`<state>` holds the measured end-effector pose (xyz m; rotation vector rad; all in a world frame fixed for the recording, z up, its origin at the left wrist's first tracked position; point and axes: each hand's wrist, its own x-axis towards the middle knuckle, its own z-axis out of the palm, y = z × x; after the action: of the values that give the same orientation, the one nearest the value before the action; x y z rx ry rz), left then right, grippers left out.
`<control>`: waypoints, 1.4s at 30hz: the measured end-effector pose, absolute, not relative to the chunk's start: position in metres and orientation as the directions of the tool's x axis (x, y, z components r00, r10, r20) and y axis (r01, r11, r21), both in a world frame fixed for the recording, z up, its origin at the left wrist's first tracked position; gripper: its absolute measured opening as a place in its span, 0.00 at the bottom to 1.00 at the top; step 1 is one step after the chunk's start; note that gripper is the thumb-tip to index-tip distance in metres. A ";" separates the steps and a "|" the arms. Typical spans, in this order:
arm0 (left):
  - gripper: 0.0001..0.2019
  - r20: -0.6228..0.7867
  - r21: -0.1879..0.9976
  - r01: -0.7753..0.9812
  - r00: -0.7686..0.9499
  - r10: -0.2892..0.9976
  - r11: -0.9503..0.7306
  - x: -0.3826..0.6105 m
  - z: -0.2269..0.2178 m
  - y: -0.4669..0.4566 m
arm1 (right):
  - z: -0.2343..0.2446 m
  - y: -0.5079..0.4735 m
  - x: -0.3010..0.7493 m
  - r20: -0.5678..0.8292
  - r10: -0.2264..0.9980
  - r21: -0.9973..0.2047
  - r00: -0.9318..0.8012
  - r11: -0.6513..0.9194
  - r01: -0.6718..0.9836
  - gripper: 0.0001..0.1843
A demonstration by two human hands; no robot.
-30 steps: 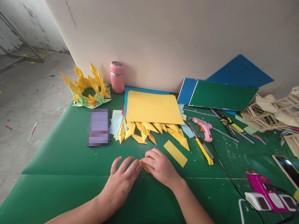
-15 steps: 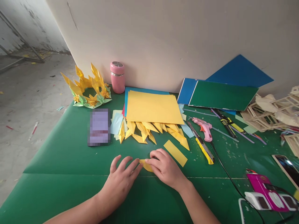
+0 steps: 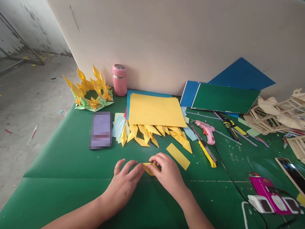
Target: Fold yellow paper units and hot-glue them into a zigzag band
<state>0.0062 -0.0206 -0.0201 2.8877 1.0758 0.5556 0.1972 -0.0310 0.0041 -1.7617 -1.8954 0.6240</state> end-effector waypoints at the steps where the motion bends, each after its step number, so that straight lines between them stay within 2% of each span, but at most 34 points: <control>1: 0.18 0.321 0.142 0.627 0.703 0.635 -0.766 0.006 -0.021 -0.020 | 0.005 -0.030 0.195 0.017 0.998 -0.601 -0.055 0.054 0.797 0.04; 7: 0.17 0.293 0.156 0.622 0.713 0.637 -0.767 0.007 -0.020 -0.019 | 0.010 -0.024 0.190 -0.032 0.998 -0.545 -0.057 0.030 0.838 0.07; 12: 0.17 0.349 0.162 0.605 0.704 0.619 -0.780 0.008 -0.015 -0.018 | 0.013 -0.021 0.187 -0.079 0.995 -0.544 -0.052 0.001 0.839 0.09; 18: 0.18 0.322 0.172 0.625 0.695 0.643 -0.762 0.008 -0.016 -0.019 | 0.016 -0.024 0.183 -0.173 0.985 -0.581 -0.007 -0.096 0.808 0.08; 33: 0.19 0.338 0.154 0.646 0.677 0.654 -0.748 0.010 -0.018 -0.020 | 0.005 -0.024 0.190 0.066 0.986 -0.628 -0.153 0.160 0.761 0.11; 42: 0.20 0.321 0.170 0.679 0.647 0.692 -0.714 0.013 -0.012 -0.020 | 0.003 -0.026 0.195 0.136 0.956 -0.682 -0.260 0.281 0.675 0.11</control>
<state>0.0128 -0.0199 -0.0118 2.8195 1.1738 0.5716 0.1953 -0.0262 0.0030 -1.4583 -2.0200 0.6864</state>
